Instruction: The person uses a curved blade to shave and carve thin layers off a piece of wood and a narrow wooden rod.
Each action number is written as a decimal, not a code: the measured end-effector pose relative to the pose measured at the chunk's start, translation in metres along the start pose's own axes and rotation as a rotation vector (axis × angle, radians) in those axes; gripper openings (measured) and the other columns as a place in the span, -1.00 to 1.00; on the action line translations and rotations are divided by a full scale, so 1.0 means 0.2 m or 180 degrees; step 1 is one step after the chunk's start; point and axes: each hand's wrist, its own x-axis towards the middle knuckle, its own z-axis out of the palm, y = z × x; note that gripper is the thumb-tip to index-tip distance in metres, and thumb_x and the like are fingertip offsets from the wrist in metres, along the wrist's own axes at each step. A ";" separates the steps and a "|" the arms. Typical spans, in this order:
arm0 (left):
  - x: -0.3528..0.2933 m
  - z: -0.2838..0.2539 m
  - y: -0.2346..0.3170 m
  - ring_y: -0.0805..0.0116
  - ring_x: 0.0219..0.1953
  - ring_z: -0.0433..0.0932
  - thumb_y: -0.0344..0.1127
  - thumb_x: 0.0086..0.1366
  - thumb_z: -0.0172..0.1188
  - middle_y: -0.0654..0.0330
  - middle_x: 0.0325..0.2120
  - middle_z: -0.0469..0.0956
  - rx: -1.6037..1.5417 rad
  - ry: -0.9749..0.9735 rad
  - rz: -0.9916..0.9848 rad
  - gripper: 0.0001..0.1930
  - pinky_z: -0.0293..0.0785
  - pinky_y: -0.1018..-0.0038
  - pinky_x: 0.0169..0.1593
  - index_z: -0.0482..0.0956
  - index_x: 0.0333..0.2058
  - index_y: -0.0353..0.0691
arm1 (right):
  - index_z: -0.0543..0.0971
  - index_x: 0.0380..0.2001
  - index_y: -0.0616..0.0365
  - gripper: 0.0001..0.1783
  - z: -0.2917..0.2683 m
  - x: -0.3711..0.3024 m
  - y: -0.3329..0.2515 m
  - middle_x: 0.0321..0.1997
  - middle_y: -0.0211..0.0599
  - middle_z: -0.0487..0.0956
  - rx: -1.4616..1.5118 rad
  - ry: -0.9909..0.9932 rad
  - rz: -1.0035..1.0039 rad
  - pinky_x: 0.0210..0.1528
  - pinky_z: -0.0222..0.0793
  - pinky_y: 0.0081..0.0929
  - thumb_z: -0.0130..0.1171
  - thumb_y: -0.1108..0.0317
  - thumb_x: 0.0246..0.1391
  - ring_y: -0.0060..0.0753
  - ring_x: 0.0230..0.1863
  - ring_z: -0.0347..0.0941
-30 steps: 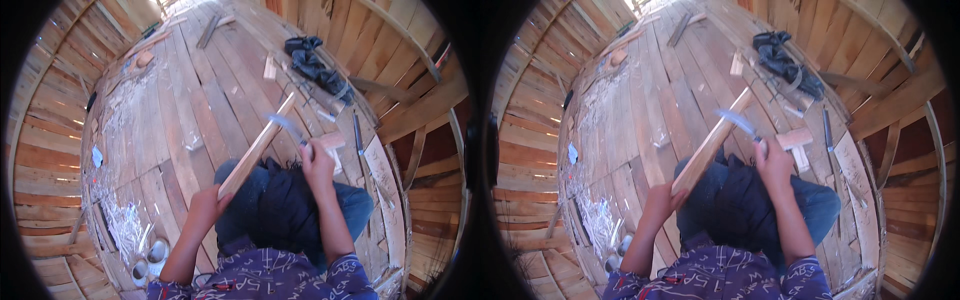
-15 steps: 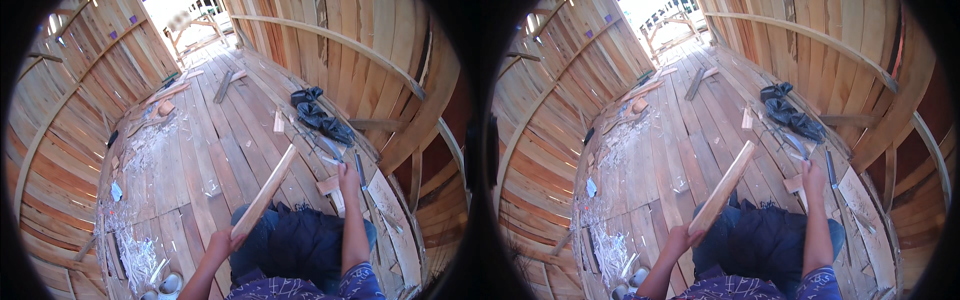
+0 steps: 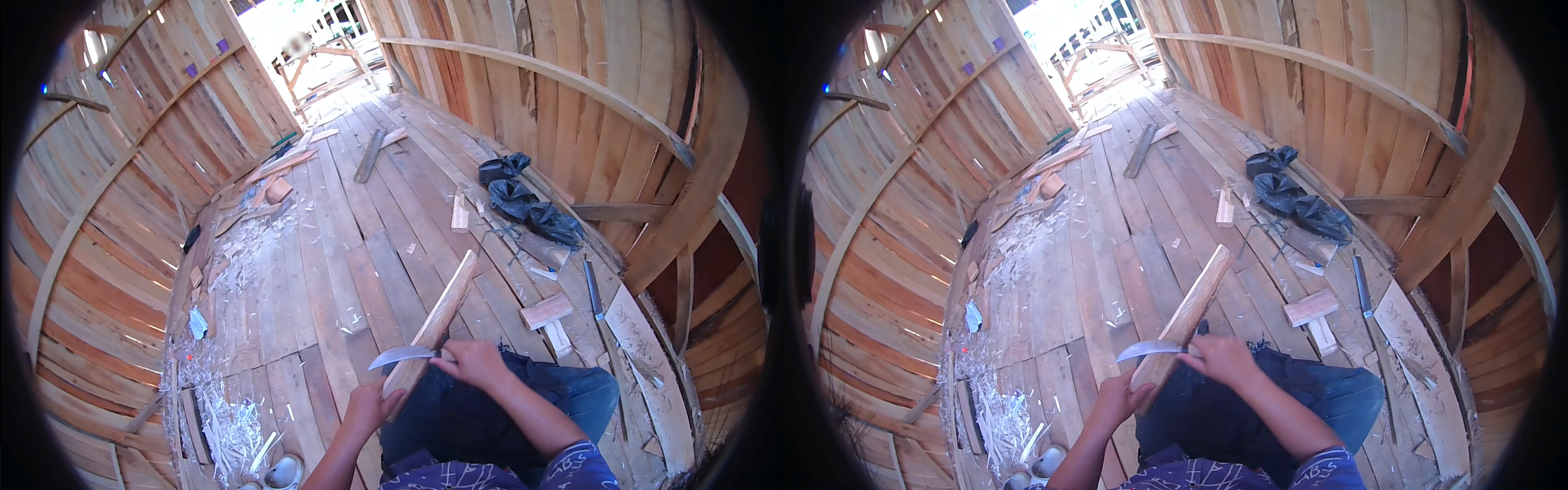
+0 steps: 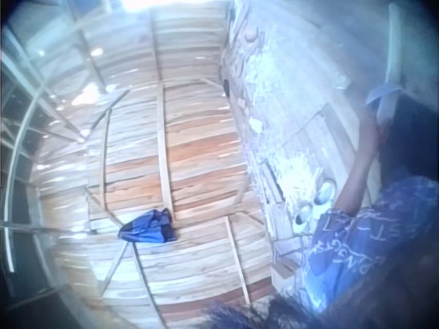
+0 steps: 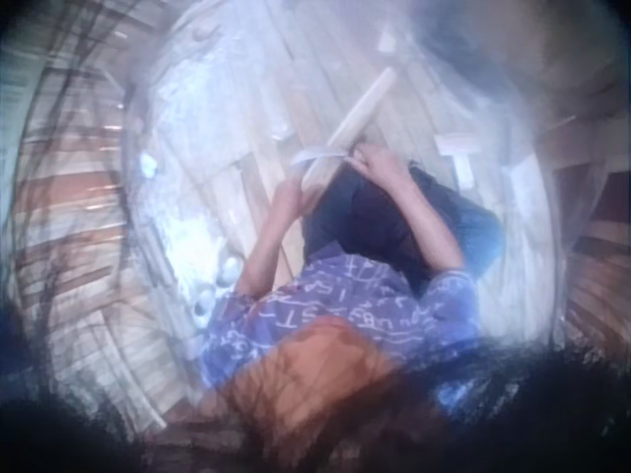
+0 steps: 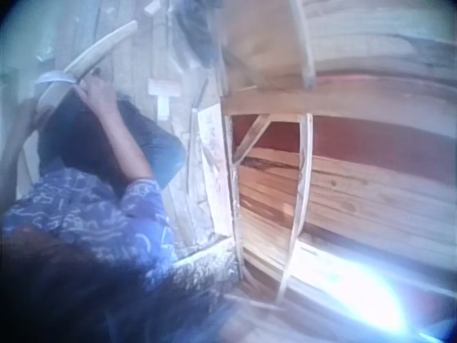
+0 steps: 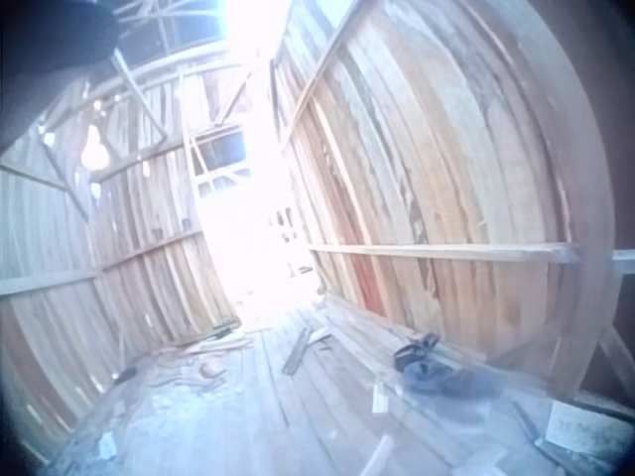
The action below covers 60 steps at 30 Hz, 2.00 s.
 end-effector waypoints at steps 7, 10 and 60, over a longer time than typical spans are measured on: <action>0.04 0.03 -0.09 -0.14 -0.45 0.62 0.14 0.20 0.29 -0.14 -0.59 0.58 0.0145 0.0054 0.0028 -0.46 0.53 0.15 -0.33 0.63 -0.10 -0.24 | 0.50 -0.56 0.09 -0.46 -0.04 0.06 0.28 -0.56 -0.20 0.52 -0.0584 0.0398 -0.0052 -0.46 0.43 -0.17 0.23 -0.21 0.02 -0.08 -0.49 0.55; 0.08 0.08 -0.09 -0.16 -0.44 0.62 0.15 0.19 0.29 -0.15 -0.58 0.58 0.0047 0.0002 0.0053 -0.45 0.53 0.14 -0.32 0.63 -0.10 -0.25 | 0.50 -0.56 0.09 -0.46 -0.02 0.01 0.29 -0.57 -0.20 0.53 -0.0672 0.0424 0.0178 -0.46 0.43 -0.17 0.24 -0.21 0.01 -0.07 -0.49 0.55; 0.00 0.04 -0.05 -0.17 -0.41 0.62 0.12 0.26 0.23 -0.14 -0.55 0.59 0.0052 -0.0093 -0.0138 -0.47 0.53 0.07 -0.28 0.57 -0.19 -0.35 | 0.54 -0.46 0.06 -0.41 0.05 0.01 0.03 -0.55 -0.18 0.61 -0.0379 -0.0244 0.0156 -0.47 0.49 -0.14 0.09 -0.32 0.11 -0.07 -0.50 0.61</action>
